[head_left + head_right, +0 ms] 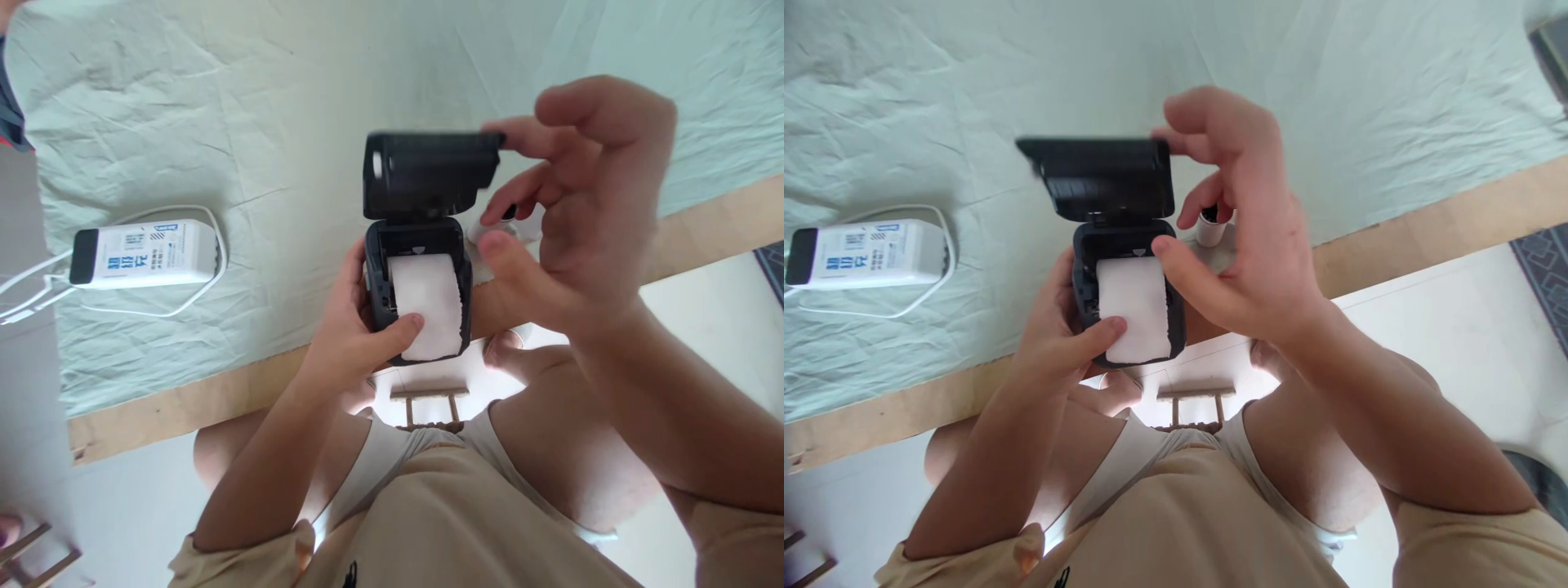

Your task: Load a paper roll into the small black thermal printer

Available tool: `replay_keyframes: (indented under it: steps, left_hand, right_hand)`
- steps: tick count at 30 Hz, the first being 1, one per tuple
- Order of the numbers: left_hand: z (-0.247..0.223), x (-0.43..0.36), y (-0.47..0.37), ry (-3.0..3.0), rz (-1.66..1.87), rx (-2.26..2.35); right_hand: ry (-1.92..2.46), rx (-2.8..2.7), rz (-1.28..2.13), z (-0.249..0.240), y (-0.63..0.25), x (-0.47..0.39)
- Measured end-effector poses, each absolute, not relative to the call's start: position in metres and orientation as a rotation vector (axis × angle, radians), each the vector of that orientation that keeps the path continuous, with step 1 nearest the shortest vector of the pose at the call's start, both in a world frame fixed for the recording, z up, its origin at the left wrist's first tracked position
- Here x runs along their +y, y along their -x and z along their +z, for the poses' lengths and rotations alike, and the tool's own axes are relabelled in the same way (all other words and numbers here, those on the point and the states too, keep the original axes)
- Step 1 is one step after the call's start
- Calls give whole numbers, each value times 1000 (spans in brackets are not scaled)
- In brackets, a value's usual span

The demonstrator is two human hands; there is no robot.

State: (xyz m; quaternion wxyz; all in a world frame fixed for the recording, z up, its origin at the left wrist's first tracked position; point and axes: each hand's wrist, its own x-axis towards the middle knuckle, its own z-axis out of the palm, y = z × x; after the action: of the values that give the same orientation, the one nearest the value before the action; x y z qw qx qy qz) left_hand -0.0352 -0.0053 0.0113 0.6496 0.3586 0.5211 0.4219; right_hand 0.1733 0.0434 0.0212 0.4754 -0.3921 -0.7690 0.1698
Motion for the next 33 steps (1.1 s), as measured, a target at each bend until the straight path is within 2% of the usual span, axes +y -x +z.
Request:
replay_keyframes:
  steps: [5,11,13,26,33]
  left_hand:
    - [14,-8,33,-775,965,1233]
    - [11,-8,35,-702,1003,1097]
    - [8,-8,36,-684,989,1068]
    - [2,-5,36,-729,1022,1016]
    - [1,-6,36,-747,1046,1083]
  right_hand:
    - [828,-1865,448,21,-172,30]
    - [1024,-1820,1027,-2,-173,23]
    - [1019,-1786,1116,-5,-172,24]
    - [1199,-1691,1326,8,-169,25]
    - [1209,-1724,1266,5,-167,27]
